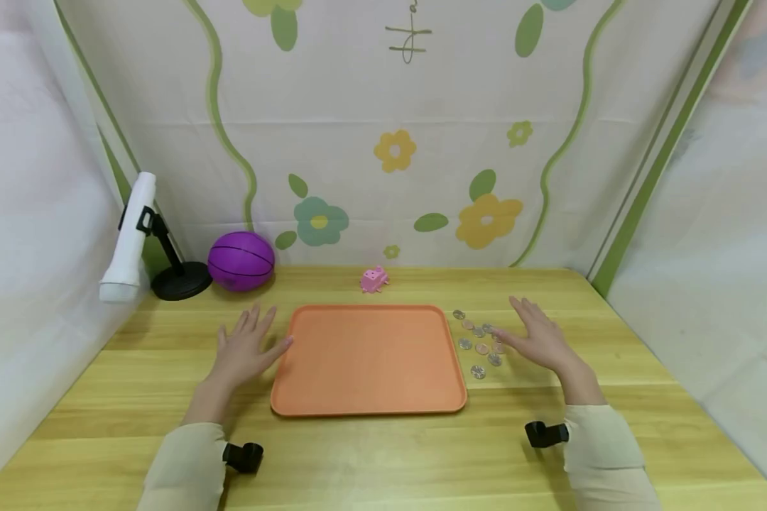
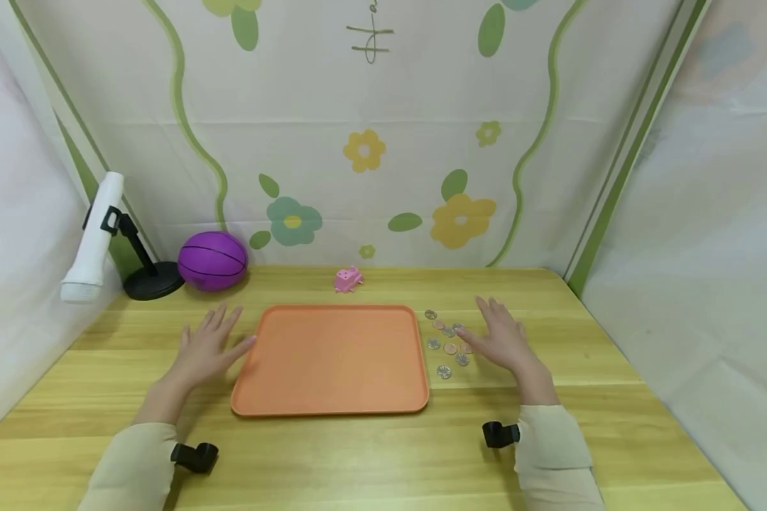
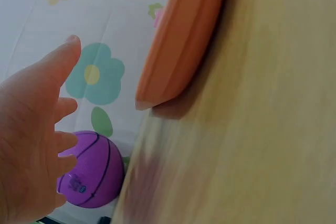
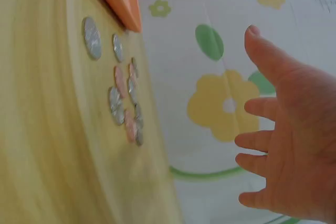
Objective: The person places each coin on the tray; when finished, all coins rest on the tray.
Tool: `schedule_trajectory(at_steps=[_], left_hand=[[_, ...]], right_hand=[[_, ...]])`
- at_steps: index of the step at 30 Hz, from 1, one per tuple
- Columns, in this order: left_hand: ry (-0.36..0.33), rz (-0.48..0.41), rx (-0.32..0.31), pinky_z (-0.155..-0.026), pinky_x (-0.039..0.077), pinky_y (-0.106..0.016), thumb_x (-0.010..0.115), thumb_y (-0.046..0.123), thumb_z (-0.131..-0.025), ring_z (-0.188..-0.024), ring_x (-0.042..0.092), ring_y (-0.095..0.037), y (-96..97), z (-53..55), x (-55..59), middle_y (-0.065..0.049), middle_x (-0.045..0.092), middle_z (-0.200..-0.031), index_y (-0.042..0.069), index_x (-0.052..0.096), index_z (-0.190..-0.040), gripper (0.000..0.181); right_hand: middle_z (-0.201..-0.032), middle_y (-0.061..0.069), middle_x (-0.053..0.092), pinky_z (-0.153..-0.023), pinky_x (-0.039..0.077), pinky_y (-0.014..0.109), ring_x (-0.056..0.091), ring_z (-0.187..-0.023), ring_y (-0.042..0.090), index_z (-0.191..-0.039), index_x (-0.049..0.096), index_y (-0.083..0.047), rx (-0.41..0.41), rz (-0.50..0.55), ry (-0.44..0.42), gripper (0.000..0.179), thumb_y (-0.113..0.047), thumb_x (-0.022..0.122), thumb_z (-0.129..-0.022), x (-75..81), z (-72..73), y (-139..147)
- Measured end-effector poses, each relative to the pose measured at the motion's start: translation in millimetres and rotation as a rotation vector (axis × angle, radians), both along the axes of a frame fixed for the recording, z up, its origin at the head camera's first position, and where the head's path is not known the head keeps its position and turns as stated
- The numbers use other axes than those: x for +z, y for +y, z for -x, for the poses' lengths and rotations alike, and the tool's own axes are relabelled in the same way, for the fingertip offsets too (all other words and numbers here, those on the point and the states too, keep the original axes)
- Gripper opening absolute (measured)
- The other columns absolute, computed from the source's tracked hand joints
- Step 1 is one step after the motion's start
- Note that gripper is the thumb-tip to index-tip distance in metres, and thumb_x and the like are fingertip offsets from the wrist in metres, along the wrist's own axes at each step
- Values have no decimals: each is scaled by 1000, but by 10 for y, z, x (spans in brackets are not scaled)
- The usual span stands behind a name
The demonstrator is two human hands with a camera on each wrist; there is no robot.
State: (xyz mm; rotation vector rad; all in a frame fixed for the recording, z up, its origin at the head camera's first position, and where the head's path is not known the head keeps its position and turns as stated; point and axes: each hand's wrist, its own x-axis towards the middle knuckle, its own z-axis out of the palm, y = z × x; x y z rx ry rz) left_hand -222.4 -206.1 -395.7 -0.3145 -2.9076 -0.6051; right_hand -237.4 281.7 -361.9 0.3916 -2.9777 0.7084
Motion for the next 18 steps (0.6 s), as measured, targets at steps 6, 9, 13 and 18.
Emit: schedule_trajectory(at_steps=[6,9,13,18], left_hand=[[-18,-138,-41,-86,0,-65,44,52,-83,-124,10,-42,-88,53,-156,-24,13,-138,13,23,-138,71],[-38,-241,-76,-86,0,-66,46,47,-85,-123,11,-42,-112,66,-235,-26,17,-137,10,28,-136,66],[-62,-346,-102,-87,-1,-64,49,41,-85,-124,9,-41,-144,67,-337,-26,19,-136,8,32,-134,62],[-57,-359,-116,-89,-4,-62,51,39,-85,-124,9,-40,-168,69,-403,-25,20,-136,10,35,-133,59]], right_hand=[[-136,27,17,-90,17,60,17,-119,46,-137,20,-1,-30,164,-74,75,-44,50,-84,-219,41,183],[-134,26,22,-90,20,58,21,-119,45,-135,25,0,-34,256,-99,70,-41,51,-84,-355,79,252],[-132,26,27,-93,22,52,24,-119,41,-133,30,2,-33,417,-139,64,-34,53,-85,-546,147,315],[-132,23,30,-95,22,48,25,-121,37,-130,34,2,-47,559,-159,61,-30,56,-84,-685,191,330]])
